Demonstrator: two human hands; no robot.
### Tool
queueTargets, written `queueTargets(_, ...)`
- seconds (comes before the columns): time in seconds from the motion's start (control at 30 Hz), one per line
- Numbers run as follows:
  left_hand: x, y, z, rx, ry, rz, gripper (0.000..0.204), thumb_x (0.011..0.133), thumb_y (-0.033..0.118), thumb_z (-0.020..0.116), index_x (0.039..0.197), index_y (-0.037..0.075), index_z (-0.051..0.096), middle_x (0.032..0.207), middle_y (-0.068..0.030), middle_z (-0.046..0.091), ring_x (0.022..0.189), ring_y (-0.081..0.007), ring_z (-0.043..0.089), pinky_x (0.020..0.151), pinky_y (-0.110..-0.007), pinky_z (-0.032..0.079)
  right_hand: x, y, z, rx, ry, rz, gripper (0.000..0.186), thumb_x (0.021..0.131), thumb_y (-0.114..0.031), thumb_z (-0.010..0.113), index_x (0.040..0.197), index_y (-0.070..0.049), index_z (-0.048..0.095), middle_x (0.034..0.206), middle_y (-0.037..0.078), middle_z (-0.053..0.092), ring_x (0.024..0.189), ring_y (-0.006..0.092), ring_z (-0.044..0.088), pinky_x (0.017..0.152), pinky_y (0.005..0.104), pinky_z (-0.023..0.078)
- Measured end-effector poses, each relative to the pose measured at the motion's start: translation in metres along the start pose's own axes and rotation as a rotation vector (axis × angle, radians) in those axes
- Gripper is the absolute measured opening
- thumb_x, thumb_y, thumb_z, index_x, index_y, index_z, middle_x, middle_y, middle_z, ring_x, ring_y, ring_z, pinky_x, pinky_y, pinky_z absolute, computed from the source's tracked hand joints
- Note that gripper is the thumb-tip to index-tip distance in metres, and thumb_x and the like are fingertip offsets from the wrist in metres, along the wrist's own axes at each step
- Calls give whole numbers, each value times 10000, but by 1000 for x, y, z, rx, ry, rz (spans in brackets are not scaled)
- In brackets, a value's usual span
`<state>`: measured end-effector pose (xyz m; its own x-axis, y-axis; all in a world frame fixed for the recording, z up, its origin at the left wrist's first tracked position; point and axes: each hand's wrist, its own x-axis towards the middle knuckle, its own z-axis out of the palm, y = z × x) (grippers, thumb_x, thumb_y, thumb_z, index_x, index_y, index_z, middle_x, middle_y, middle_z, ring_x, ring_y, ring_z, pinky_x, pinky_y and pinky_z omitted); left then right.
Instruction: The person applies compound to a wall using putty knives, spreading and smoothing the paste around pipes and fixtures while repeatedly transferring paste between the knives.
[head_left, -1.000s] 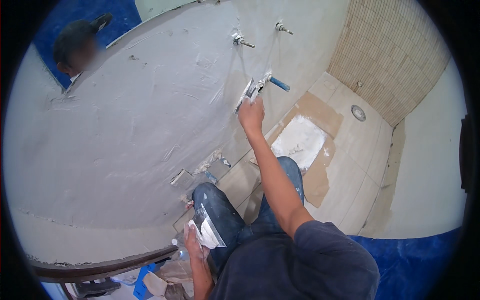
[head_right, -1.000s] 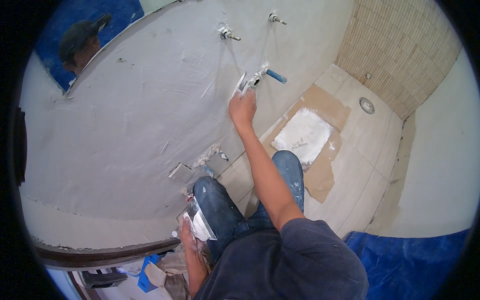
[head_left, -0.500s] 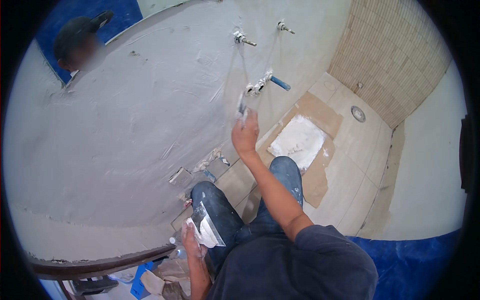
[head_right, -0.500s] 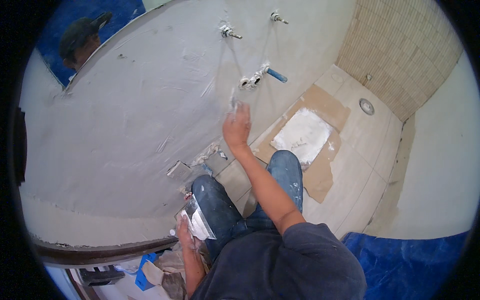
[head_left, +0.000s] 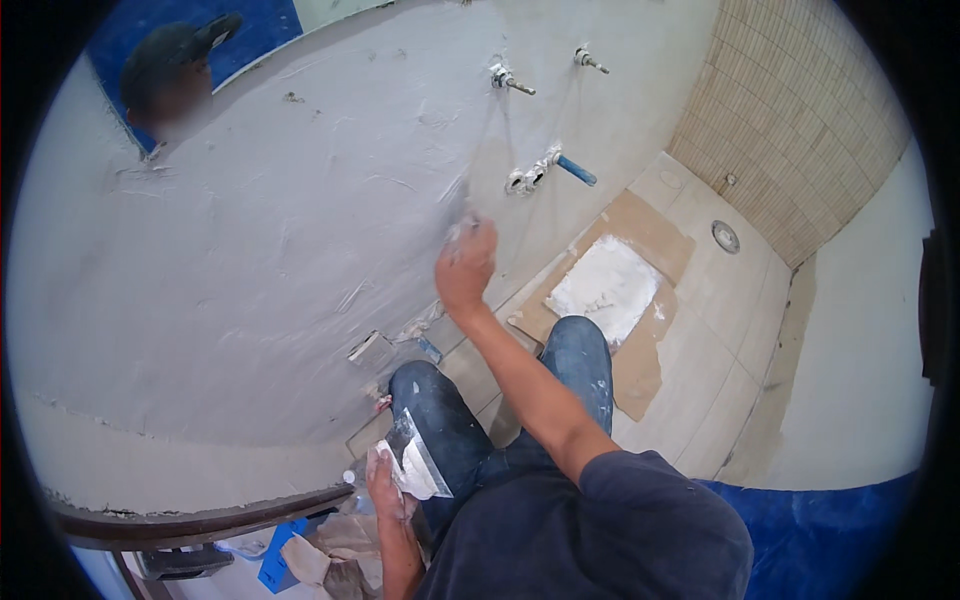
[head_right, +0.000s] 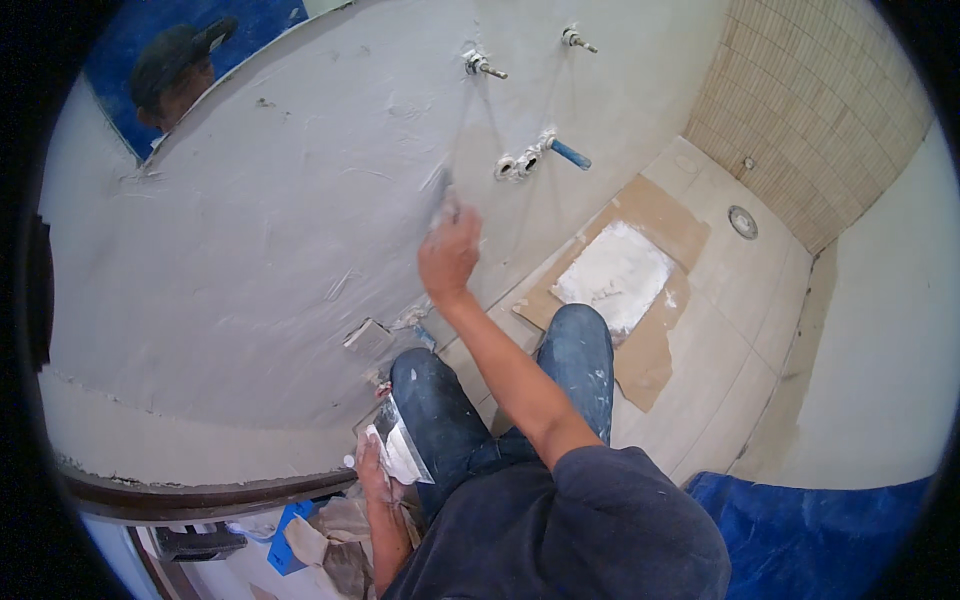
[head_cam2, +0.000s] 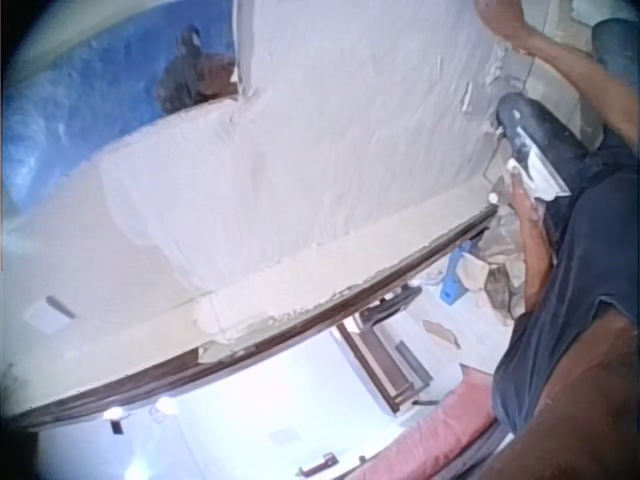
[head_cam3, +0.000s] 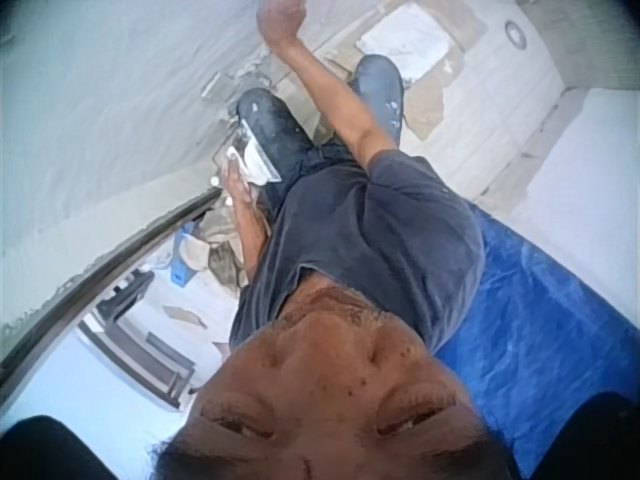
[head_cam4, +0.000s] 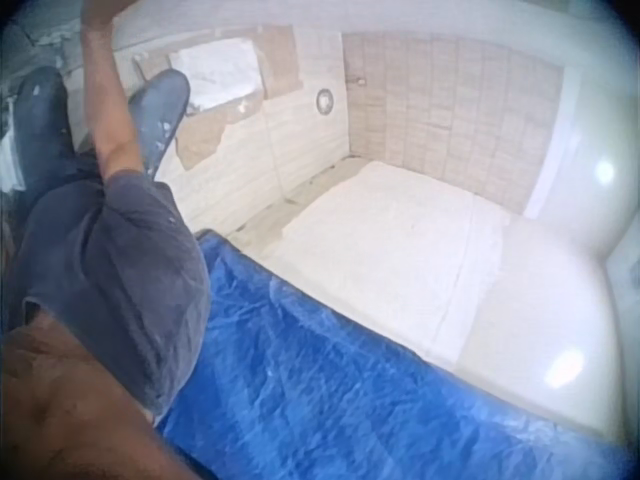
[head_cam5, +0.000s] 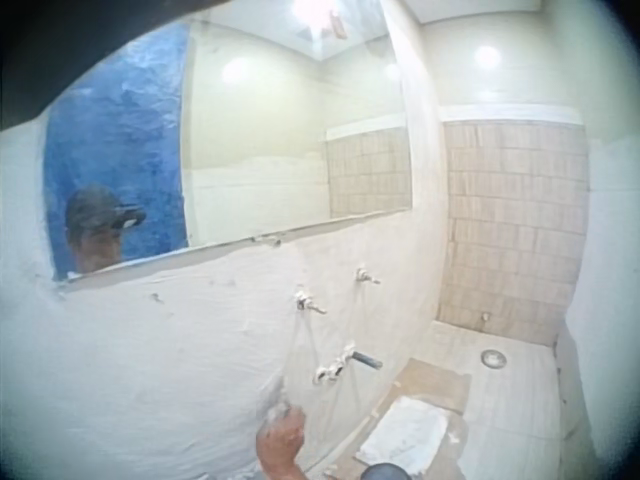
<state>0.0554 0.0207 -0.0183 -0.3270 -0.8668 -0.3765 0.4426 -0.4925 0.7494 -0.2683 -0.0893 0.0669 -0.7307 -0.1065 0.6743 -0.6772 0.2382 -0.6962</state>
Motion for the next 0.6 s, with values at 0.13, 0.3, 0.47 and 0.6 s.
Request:
queueTargets(0.13, 2, -2, 7, 5, 37, -20, 336, 975, 160, 499, 1260, -16, 464, 1145, -123, 608, 1011, -235, 630, 874, -379, 521, -40, 11, -14, 117, -218, -213, 455, 817, -36, 526, 1265, 40, 512, 1089, 221, 538, 1021, 393, 519, 888, 461, 425)
queueTargets(0.3, 2, 0, 9, 2, -52, -22, 272, 978, 153, 491, 1202, -1, 496, 1105, -118, 623, 975, -234, 644, 848, -378, 534, -42, 75, -2, -41, -10, 71, 402, 845, -77, 527, 1225, 51, 514, 1084, 250, 555, 1059, 418, 525, 905, 476, 424)
queueTargets(0.47, 3, -3, 2, -40, -98, -6, 281, 975, 155, 496, 1207, -5, 497, 1103, -118, 623, 968, -229, 646, 846, -371, 536, -15, 74, 13, 346, -114, 779, 264, 883, -132, 522, 1071, 54, 529, 1136, 286, 548, 1073, 437, 535, 922, 451, 414)
queueTargets(0.6, 8, -7, -9, 33, -44, -7, 339, 970, 156, 510, 1256, -21, 470, 1140, -122, 613, 1005, -232, 634, 879, -375, 521, -3, 9, 19, 143, 27, 412, 351, 880, -101, 513, 1194, 55, 513, 1147, 265, 547, 1098, 417, 518, 921, 469, 415)
